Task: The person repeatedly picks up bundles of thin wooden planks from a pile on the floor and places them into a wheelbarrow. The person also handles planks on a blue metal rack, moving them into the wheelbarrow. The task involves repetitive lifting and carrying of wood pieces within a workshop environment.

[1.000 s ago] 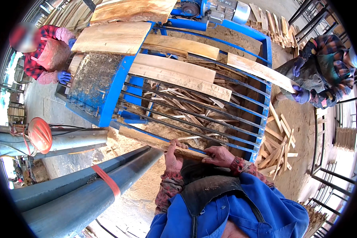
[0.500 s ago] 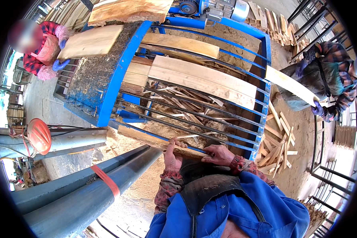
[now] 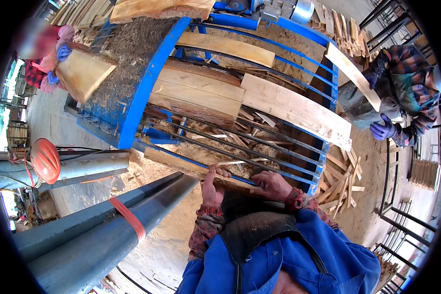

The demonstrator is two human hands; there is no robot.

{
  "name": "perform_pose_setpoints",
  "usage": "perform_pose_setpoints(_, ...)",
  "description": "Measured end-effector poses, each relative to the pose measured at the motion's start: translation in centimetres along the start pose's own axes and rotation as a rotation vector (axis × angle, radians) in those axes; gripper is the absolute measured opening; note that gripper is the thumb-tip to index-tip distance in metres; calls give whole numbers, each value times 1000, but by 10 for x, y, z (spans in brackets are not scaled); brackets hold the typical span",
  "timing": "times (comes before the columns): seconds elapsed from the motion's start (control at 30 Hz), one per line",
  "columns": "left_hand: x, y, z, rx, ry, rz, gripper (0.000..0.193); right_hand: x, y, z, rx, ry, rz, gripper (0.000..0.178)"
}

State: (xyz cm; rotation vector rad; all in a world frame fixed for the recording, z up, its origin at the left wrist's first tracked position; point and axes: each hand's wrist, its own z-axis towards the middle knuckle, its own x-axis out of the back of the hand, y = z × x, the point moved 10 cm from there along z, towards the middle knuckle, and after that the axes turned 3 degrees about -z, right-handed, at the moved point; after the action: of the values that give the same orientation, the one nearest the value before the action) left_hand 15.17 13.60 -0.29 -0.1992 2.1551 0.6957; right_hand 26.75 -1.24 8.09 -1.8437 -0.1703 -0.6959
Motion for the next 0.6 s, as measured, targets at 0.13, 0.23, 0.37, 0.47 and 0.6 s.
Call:
perform_pose_setpoints(0.13, 3, -1, 1, 14, 10, -4, 20, 36, 3, 3, -39, 190, 31, 36)
perform_pose_setpoints(0.23, 4, -3, 1, 30, 12, 0, 19, 66, 6, 5, -30, 382, 5, 38)
perform_pose_setpoints(0.37, 5, -4, 2, 31, 4, -9, 22, 87, 39, 3, -146, 585, 49, 52)
perform_pose_setpoints(0.47, 4, -2, 2, 15, 6, -3, 24, 81, 76, 10, -213, 592, 212, 63)
perform_pose_setpoints(0.6, 8, -2, 2, 18, 17, -18, 23, 73, 85, 25, -294, 568, 293, 68)
